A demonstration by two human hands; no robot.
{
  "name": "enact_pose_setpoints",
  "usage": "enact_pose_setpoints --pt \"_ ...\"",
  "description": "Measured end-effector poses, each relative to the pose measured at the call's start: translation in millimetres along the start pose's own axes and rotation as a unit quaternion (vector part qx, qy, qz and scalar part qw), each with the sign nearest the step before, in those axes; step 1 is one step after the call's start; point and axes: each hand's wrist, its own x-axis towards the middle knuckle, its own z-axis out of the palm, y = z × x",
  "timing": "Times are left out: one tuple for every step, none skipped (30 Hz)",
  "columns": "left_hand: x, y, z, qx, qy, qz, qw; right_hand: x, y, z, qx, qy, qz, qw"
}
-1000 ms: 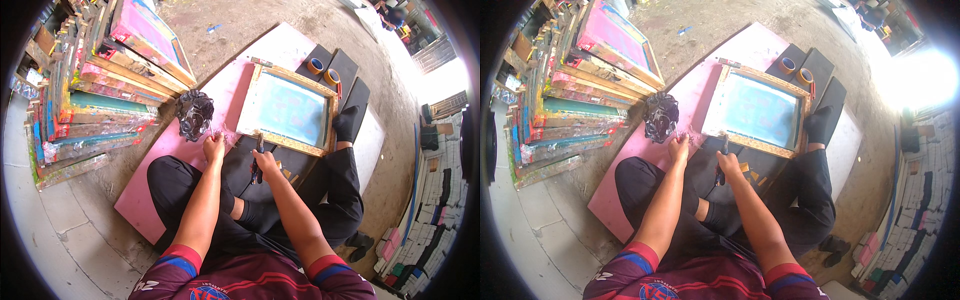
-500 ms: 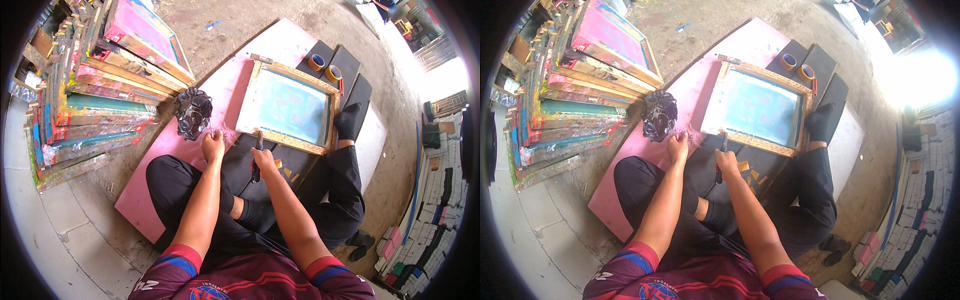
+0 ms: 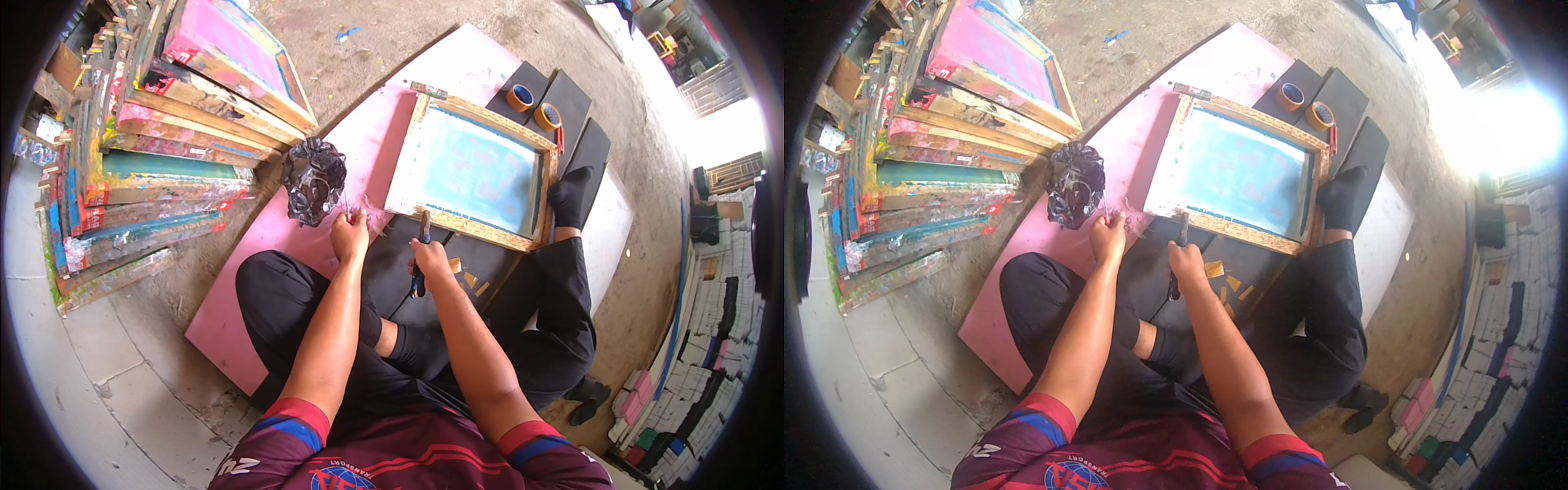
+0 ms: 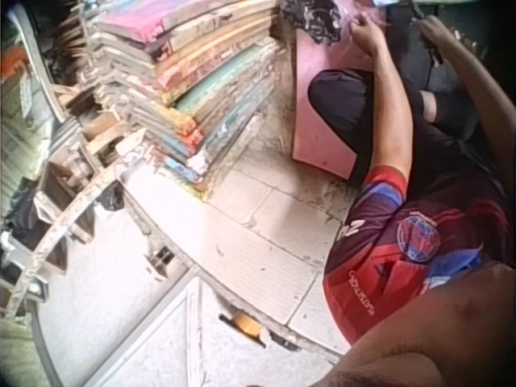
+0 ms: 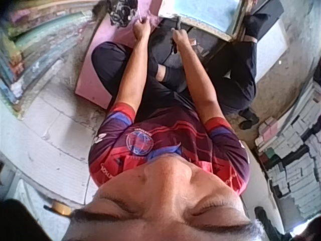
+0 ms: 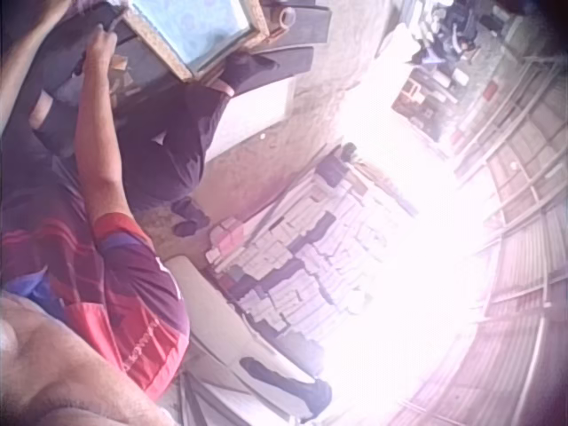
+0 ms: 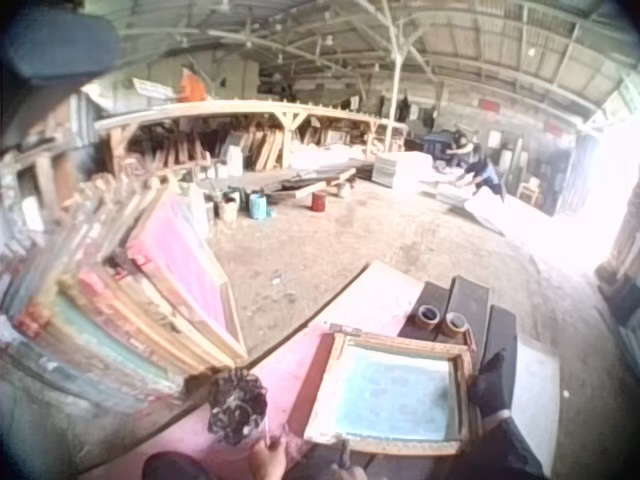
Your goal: The person sits on the floor and uses pliers to remove staples from the edge of a wooden frame with a blue screen. They repeatedly grip and pull staples along the frame's perimeter, placing removed staples into a nearby black plastic bag.
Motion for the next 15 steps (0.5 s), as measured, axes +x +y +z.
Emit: enact_pose_setpoints --pt "-1.7 2.8 -1.7 -0.008 0.003 -0.001 1.000 -0.8 -0.2 1.5 0.004 0.002 -0.001 1.000" --pt "-2.6 4.9 -2.5 0.011 0.002 -0.001 1.000 -1.3 -0.5 2.3 0.008 0.004 -0.001 1.000" --pt "-3.4 7.7 -3.2 0.031 0.001 0.000 1.000 -1.4 -1.4 1.6 -0.007 0.016 0.002 1.000" --pt "-3.0 7.2 -3.9 0.052 0.001 0.000 0.999 -4.0 -4.3 1.7 -0.021 0.026 0.005 0.999" --pt "-2.6 6.8 -4.4 0.053 0.000 -0.003 0.999 -5.8 -6.0 1.7 -0.036 0.036 0.008 0.999" --pt "-2.2 6.6 -4.5 0.054 0.000 -0.006 0.999 -5.1 -4.6 1.8 -0.021 0.029 0.003 0.999" --pt "-1.6 5.1 -3.4 0.055 -0.001 -0.008 0.998 -2.6 -1.1 1.2 -0.005 0.023 -0.002 1.000" --pt "-1.2 2.9 -2.0 0.045 0.006 0.000 0.999 0.0 2.6 0.6 0.011 0.017 -0.006 1.000" --pt "-0.8 0.9 -0.4 0.034 0.013 0.008 0.999 2.5 6.4 0.3 0.018 0.017 -0.009 1.000" --pt "1.3 -2.0 0.3 0.025 0.022 0.017 0.999 4.6 8.8 2.3 0.027 0.015 -0.012 0.999" --pt "2.7 -5.2 0.9 0.024 0.018 0.020 0.999 5.8 11.9 3.2 0.036 0.013 -0.015 0.999" --pt "3.6 -8.5 1.3 0.022 0.015 0.023 0.999 5.5 16.2 0.7 0.038 -0.002 -0.021 0.999" --pt "4.2 -9.8 0.4 0.020 0.011 0.025 0.999 0.8 17.9 -3.2 0.040 -0.018 -0.027 0.999" --pt "5.0 -10.5 0.3 0.019 0.020 0.031 0.999 -3.5 19.2 -5.7 0.043 -0.033 -0.032 0.998" --pt "5.8 -11.0 0.7 0.017 0.029 0.038 0.999 -7.5 20.4 -6.7 0.044 -0.037 -0.024 0.998"
